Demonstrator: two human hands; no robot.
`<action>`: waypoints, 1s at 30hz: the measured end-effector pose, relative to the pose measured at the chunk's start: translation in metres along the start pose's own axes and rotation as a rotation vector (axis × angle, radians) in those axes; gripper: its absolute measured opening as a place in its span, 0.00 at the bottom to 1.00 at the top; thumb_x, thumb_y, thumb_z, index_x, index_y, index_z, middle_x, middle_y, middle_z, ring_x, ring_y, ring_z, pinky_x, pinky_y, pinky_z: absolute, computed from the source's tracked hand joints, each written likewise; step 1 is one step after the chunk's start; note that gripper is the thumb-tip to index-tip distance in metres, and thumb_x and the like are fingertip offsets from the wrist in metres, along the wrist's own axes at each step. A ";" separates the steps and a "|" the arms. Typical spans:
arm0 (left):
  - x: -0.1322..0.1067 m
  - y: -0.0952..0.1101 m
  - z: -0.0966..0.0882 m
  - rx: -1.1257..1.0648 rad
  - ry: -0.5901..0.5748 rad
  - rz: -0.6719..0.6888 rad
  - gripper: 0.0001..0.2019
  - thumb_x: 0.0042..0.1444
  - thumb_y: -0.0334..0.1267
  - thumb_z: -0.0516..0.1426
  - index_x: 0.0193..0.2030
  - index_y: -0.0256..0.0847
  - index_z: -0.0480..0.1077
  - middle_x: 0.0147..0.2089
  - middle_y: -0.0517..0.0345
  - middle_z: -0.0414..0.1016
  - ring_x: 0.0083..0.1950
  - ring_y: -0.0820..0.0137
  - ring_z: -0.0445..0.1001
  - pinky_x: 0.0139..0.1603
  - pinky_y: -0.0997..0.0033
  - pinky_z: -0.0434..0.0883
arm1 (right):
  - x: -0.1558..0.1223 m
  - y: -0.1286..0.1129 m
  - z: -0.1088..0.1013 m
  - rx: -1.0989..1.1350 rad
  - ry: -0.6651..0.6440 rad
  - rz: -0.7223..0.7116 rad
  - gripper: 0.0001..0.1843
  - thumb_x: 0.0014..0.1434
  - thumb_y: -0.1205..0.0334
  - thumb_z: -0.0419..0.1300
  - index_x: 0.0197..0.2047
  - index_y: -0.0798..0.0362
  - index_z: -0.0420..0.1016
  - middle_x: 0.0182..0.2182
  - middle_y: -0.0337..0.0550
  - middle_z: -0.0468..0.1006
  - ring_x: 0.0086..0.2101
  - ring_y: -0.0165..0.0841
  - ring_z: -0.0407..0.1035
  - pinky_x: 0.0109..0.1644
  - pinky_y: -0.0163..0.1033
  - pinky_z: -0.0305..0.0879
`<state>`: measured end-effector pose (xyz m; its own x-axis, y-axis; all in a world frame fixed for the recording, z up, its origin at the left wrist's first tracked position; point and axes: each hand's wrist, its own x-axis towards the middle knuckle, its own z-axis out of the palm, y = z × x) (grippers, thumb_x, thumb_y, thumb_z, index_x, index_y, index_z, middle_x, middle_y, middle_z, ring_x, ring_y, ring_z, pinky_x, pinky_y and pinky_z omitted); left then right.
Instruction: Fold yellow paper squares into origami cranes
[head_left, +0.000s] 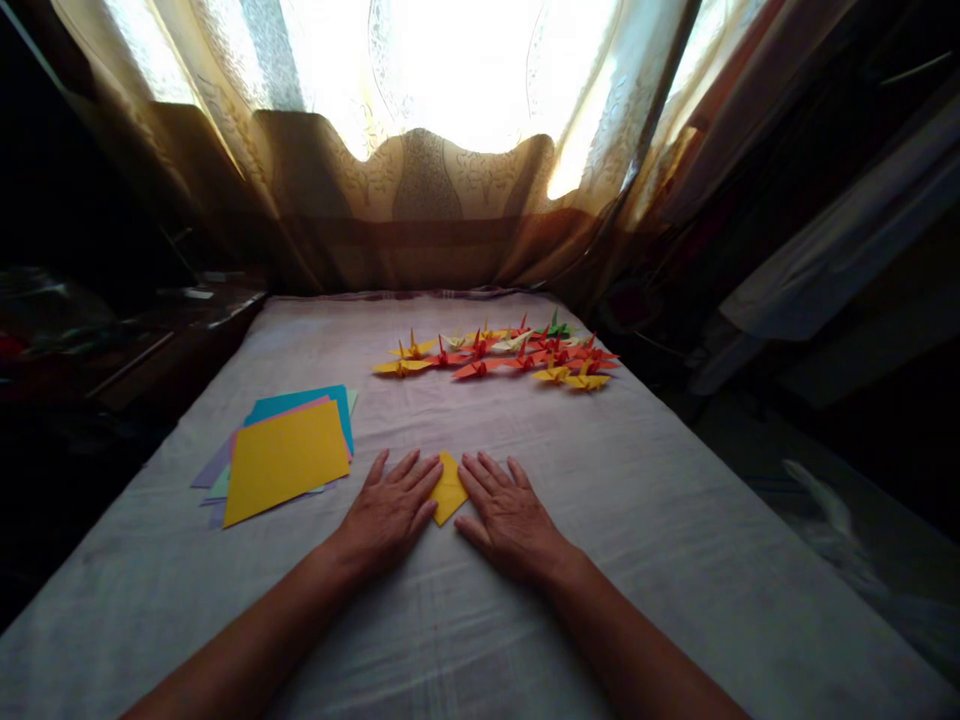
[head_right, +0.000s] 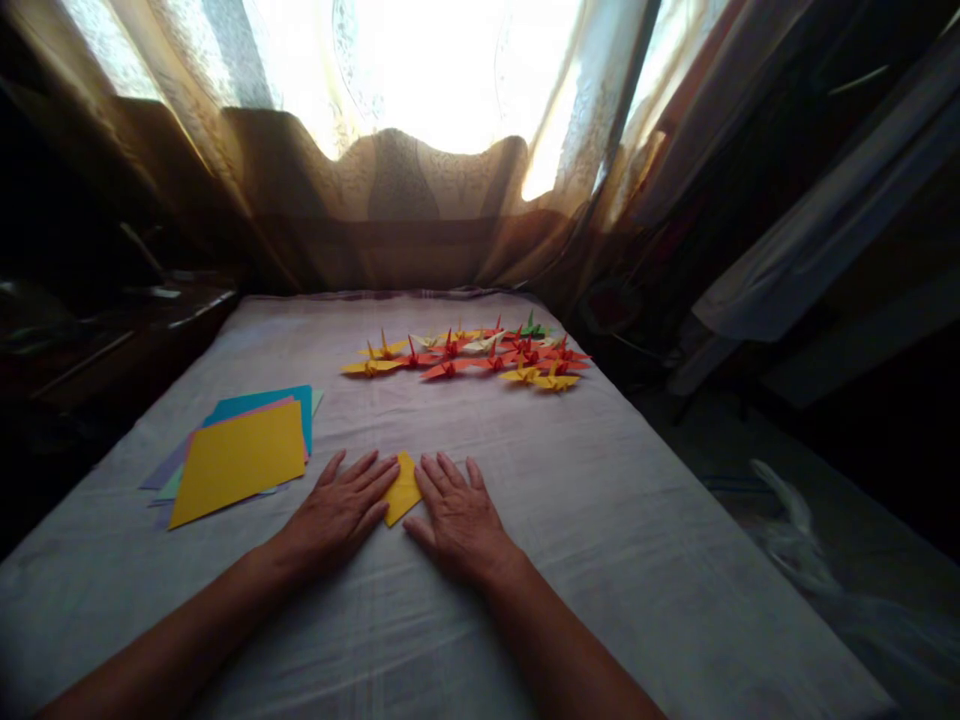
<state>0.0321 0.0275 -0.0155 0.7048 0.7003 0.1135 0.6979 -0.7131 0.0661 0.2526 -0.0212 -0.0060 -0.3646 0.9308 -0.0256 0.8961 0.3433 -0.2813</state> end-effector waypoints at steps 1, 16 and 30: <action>-0.003 -0.002 0.000 0.011 -0.001 0.006 0.24 0.70 0.46 0.44 0.69 0.44 0.59 0.69 0.54 0.64 0.70 0.55 0.60 0.71 0.43 0.46 | 0.000 0.000 -0.001 0.004 -0.005 0.002 0.36 0.68 0.42 0.48 0.71 0.53 0.53 0.70 0.48 0.51 0.69 0.43 0.44 0.71 0.61 0.37; 0.007 -0.008 -0.022 0.015 0.076 0.035 0.21 0.69 0.43 0.46 0.63 0.43 0.68 0.65 0.50 0.70 0.68 0.55 0.64 0.69 0.44 0.52 | -0.001 0.003 0.003 0.009 0.029 -0.030 0.36 0.68 0.41 0.48 0.71 0.51 0.53 0.70 0.47 0.52 0.69 0.44 0.45 0.71 0.61 0.37; -0.003 -0.017 -0.008 -0.028 -0.086 0.016 0.26 0.69 0.48 0.47 0.72 0.47 0.55 0.71 0.52 0.61 0.72 0.56 0.56 0.71 0.45 0.45 | -0.001 0.001 0.001 0.015 0.009 -0.010 0.36 0.67 0.42 0.49 0.71 0.53 0.54 0.70 0.50 0.53 0.69 0.46 0.46 0.71 0.61 0.39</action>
<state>0.0170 0.0372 -0.0086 0.7249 0.6882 0.0294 0.6835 -0.7240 0.0931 0.2536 -0.0218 -0.0068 -0.3713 0.9284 -0.0146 0.8886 0.3507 -0.2956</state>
